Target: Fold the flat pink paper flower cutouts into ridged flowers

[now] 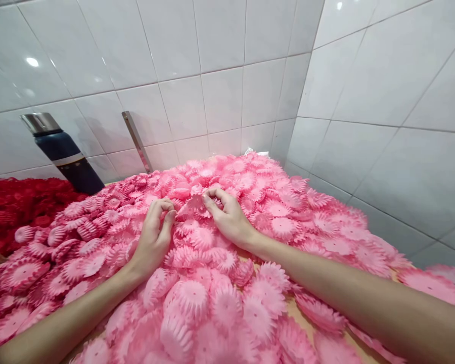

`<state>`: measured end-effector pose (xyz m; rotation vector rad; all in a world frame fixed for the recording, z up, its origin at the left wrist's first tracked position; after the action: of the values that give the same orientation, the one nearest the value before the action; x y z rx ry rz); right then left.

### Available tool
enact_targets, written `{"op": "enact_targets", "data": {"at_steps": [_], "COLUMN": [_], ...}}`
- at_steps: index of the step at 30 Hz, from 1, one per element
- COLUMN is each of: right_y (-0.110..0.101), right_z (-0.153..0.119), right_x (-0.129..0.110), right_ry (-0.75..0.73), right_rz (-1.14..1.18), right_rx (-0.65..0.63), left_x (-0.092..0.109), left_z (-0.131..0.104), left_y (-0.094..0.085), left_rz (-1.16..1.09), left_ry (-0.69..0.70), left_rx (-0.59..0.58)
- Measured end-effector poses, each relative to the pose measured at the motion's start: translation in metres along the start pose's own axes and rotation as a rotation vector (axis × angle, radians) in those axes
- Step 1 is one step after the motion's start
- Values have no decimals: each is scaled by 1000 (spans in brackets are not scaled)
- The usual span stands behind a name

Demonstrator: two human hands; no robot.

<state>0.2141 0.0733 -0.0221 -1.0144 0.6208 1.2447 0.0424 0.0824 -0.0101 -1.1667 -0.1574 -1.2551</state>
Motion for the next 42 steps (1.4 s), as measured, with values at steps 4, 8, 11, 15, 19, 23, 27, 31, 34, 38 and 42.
{"op": "enact_targets", "data": {"at_steps": [4, 8, 11, 15, 19, 23, 27, 31, 34, 38, 42], "right_y": [1, -1, -2, 2, 7, 9, 8, 8, 8, 8, 7], "right_z": [1, 1, 1, -4, -10, -12, -12, -12, -12, -12, -11], "right_x": [2, 13, 13, 1, -10, -14, -16, -17, -16, -14, -11], "right_ry": [-36, 85, 34, -101, -192, -264, -260, -239, -219, -211, -194], "right_rz": [-9, 38, 10, -95, -157, -208, -228, -239, -251, -257, -243], "right_rx": [64, 248, 228, 127, 10, -55, -57, -87, -80, -88, -80], "left_x": [0, -3, -6, -3, 3, -1, -4, -2, -2, -3, -2], "left_z": [-2, -3, -2, -2, -3, -3, -4, -4, -4, -4, -2], "left_y": [0, -1, -1, -2, -2, 0, 0, 0, 0, 0, 0], "left_rz": [-35, -138, -222, -313, -257, -219, -244, -180, -149, -114, -119], "left_ry": [-49, -141, -158, -104, -55, -51, -77, -80, -107, -146, -123], "left_rx": [67, 198, 241, 141, 18, 17, 37, 42, 39, 12, 10]}}
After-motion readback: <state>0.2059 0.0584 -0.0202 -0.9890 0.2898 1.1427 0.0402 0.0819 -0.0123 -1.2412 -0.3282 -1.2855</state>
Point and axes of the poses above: each hand's wrist, its own z-axis towards the middle knuckle, its own y-axis out of the palm, x = y × z, the point moved 1 cm from there along z, towards the middle knuckle, and after that the axes turned 11 degrees about -x, right-handed, at the moved point
